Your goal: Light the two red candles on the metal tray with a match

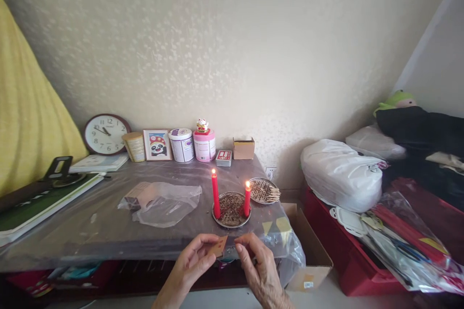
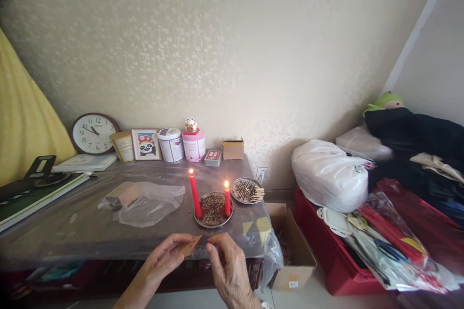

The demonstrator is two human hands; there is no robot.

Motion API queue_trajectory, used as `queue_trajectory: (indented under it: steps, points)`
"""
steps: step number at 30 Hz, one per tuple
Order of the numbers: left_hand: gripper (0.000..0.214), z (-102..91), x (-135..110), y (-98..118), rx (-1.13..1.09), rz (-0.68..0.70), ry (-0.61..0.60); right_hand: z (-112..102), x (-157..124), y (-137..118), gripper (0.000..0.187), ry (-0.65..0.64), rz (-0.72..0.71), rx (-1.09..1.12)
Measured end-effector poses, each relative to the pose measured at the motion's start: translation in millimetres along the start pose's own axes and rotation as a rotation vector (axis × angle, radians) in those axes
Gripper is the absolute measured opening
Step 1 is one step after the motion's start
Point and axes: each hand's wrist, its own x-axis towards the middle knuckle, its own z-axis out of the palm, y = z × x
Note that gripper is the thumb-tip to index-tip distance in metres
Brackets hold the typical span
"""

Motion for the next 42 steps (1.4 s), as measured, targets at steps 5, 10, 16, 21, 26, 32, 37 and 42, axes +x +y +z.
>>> queue_trajectory:
  steps: [5, 10, 16, 21, 26, 32, 37, 42]
  points:
    - [0.033, 6.3, -1, -6, 0.007, -0.017, -0.067, 0, -5, -5, 0.024, -0.071, 0.055, 0.120]
    - [0.031, 11.9, -1, -5, 0.018, -0.026, -0.102, 0, -6, -9, 0.023, -0.110, 0.038, 0.177]
    - [0.029, 13.6, -4, 1, 0.087, -0.041, -0.127, -1, -6, -7, 0.024, -0.146, 0.063, 0.197]
    - [0.027, 13.8, -3, 2, 0.099, -0.035, -0.122, -1, -8, -10, 0.023, -0.161, 0.058, 0.204]
    - [0.027, 15.0, -4, 4, 0.066, -0.040, -0.131, 0, -9, -11, 0.023, -0.191, 0.053, 0.203]
    - [0.027, 12.5, -2, 2, 0.104, -0.023, -0.110, 2, -9, -10, 0.022, -0.195, 0.040, 0.218]
    - [0.028, 9.8, -2, -4, 0.107, -0.007, -0.089, 2, -7, -10, 0.022, -0.205, 0.037, 0.217]
    - [0.028, 10.3, -2, -3, 0.116, -0.001, -0.089, 2, -5, -7, 0.023, -0.210, 0.040, 0.188]
